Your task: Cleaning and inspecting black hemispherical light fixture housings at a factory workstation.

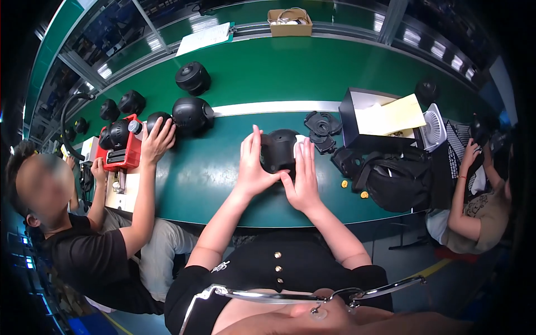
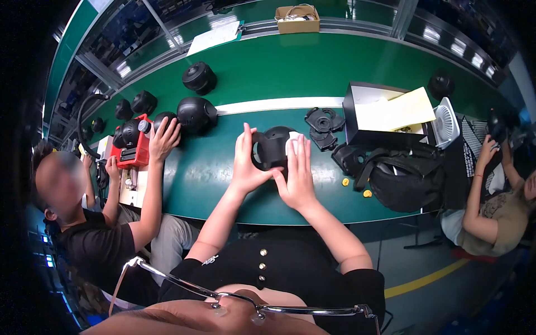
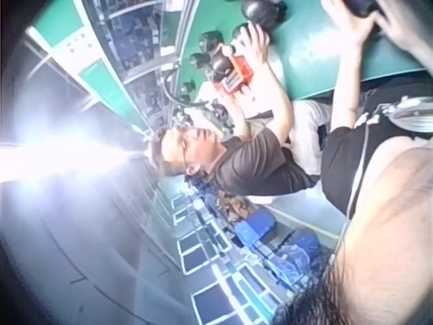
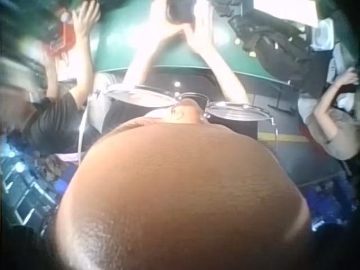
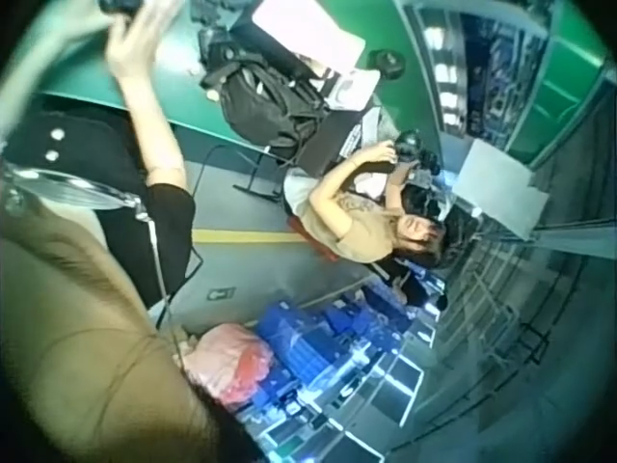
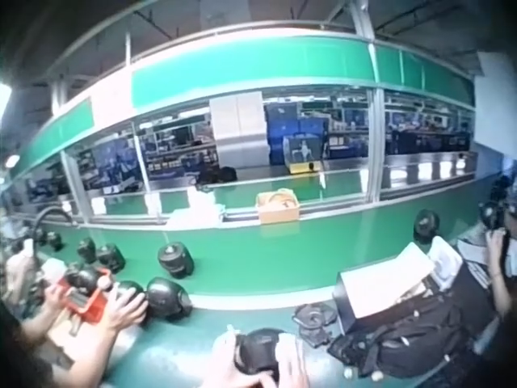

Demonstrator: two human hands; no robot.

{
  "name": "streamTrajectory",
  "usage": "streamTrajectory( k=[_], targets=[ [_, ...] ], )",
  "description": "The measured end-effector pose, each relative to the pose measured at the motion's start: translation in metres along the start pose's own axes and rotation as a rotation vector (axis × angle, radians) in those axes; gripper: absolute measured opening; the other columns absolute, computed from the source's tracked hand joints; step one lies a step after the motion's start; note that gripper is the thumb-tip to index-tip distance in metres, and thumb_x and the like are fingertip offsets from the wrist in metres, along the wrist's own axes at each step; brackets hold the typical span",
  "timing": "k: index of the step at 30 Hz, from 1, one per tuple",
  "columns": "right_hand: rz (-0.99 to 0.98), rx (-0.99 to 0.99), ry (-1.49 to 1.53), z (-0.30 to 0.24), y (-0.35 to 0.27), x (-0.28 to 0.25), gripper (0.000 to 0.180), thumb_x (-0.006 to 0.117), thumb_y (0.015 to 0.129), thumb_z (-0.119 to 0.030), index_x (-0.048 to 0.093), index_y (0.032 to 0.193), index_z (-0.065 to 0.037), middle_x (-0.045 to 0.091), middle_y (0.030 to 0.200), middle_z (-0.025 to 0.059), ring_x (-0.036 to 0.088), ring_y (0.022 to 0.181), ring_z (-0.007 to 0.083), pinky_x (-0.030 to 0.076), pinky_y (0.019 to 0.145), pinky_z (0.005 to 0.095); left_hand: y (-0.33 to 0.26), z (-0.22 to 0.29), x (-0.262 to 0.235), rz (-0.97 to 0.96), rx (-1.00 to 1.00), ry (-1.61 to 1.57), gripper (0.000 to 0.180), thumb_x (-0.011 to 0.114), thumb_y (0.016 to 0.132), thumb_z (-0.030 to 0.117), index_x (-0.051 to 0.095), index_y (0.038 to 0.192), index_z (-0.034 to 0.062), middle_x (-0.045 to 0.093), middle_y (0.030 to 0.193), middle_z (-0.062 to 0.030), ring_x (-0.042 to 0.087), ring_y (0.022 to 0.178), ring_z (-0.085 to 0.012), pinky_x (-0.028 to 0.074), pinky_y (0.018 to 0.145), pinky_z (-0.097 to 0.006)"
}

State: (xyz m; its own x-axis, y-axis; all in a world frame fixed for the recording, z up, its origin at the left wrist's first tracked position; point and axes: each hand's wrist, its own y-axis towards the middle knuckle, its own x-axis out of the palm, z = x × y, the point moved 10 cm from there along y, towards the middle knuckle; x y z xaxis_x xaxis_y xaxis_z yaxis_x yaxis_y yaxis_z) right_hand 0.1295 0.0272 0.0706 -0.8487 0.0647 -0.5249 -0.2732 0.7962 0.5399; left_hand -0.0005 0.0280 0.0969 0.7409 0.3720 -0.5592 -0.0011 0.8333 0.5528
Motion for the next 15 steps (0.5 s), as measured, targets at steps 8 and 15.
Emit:
streamTrajectory(
  k=[8,15],
  targets=[
    [-0.061,-0.139,-0.078,-0.014,0.021,-0.012,0.053,0.051,0.084,-0.021,0.041,0.128,0.006,0.034,0.138,0.0222,0.024,0.129,0.0463,0.026,0.105,0.0457,0.024,0.019,0.024,-0.229,0.013,-0.222,0.115,0.076,0.058,0.012,-0.002,0.143,0.0034,0.037,0.133,-0.0224,0.042,0.113,-0.0372,0.034,0.099,-0.042],
    [-0.152,-0.307,-0.138,-0.037,0.041,-0.004,0.044,0.062,0.077,-0.015,0.053,0.115,0.005,0.050,0.123,0.0220,0.047,0.117,0.0343,0.039,0.097,0.0421,0.017,-0.023,0.049,-0.241,-0.387,-1.476,0.072,0.045,0.087,0.010,0.000,0.144,0.0111,0.024,0.142,-0.0242,0.033,0.129,-0.0315,0.030,0.104,-0.039]
  ],
)
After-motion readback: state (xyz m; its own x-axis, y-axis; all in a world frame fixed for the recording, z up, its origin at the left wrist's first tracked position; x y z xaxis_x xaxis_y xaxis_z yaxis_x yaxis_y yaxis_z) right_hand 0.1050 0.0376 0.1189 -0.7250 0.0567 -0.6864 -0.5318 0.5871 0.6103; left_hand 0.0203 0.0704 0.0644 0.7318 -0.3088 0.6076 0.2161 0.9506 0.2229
